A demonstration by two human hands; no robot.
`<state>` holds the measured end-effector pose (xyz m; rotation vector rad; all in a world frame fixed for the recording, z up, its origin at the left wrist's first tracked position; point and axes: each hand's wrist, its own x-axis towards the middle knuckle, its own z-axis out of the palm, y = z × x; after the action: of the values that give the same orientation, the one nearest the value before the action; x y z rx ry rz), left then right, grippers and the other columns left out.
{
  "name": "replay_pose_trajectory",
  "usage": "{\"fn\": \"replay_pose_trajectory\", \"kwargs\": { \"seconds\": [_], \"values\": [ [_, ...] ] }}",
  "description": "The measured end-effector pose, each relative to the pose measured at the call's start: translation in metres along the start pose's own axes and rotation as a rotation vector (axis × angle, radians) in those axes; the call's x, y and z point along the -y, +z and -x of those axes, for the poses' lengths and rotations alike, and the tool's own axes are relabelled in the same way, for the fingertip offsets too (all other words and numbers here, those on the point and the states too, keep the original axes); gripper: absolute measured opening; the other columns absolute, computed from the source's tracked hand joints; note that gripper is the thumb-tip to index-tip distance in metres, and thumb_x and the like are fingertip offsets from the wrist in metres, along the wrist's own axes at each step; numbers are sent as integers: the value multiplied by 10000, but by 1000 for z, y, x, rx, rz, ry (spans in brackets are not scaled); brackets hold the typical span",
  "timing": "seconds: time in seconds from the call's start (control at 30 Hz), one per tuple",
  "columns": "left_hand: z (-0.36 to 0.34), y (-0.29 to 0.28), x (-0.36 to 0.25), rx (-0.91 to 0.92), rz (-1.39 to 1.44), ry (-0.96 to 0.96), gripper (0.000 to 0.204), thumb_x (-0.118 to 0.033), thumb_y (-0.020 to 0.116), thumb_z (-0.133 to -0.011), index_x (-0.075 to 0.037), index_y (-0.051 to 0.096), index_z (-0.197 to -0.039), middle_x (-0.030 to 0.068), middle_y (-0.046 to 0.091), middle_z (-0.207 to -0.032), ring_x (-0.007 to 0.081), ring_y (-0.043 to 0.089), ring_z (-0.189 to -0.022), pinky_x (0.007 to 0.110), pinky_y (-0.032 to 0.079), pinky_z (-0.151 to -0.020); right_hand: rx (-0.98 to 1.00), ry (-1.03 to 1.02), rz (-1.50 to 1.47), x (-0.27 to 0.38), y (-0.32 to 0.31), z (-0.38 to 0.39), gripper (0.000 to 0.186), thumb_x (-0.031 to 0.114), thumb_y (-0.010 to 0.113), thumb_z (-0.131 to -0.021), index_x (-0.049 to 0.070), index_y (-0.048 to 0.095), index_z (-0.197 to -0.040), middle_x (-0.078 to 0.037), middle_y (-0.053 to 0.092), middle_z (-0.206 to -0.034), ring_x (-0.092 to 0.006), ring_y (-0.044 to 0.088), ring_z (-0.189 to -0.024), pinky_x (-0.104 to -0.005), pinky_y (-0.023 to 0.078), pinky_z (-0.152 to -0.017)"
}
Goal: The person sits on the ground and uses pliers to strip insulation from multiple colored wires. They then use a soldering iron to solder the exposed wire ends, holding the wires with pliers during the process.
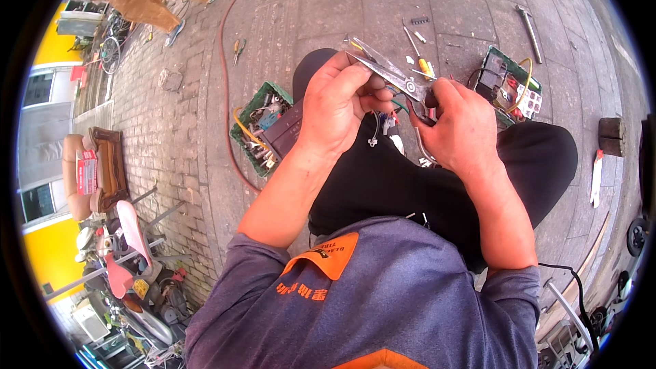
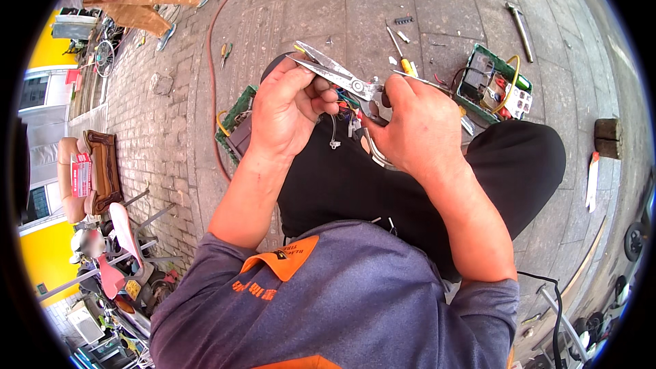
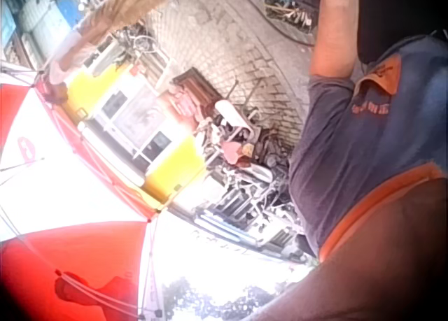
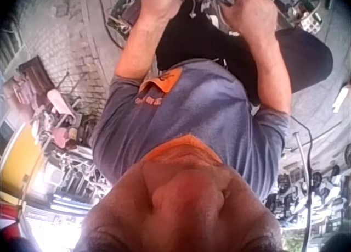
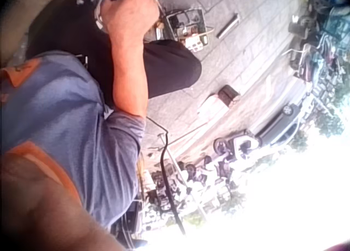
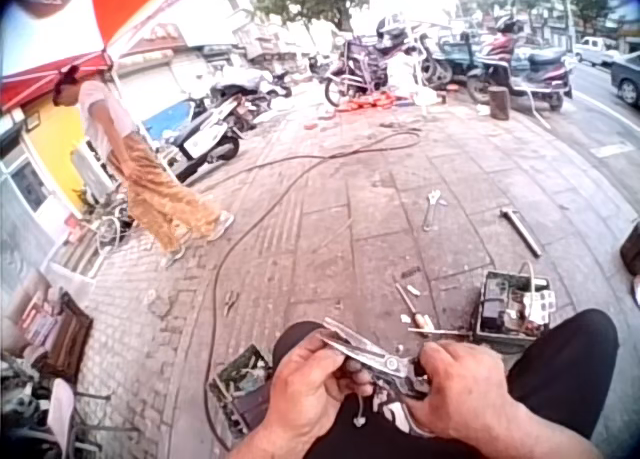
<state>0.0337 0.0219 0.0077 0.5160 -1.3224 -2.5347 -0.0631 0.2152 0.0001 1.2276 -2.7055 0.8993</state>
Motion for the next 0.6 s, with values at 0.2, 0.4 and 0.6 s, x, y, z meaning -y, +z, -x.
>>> {"fn": "replay_pose_trajectory", "kwargs": {
  "seconds": [0.2,0.4,0.6],
  "values": [
    [2,4,2,-9,0,-3,147,-140,541,-1054,-31,624,-1107,75,699,-929,183,720,-831,346,628,-706,-100,-87,25,4,-1,-4,449,311,901,-740,50,579,-912,-134,631,-877,-361,667,-849,-457,544,-759],
    [1,2,6,8,-13,8,137,-151,539,-1062,-55,635,-1079,59,694,-932,182,716,-845,353,620,-726,-80,-89,-7,6,-3,-2,401,272,862,-789,42,564,-928,-133,609,-886,-358,651,-873,-458,524,-753],
    [2,3,9,9,52,39,174,-103,540,-1051,-17,632,-1171,96,713,-967,191,718,-846,359,634,-727,-54,-24,22,2,3,0,447,352,906,-741,70,583,-867,-118,639,-832,-358,682,-814,-462,549,-720]
  ]
}}
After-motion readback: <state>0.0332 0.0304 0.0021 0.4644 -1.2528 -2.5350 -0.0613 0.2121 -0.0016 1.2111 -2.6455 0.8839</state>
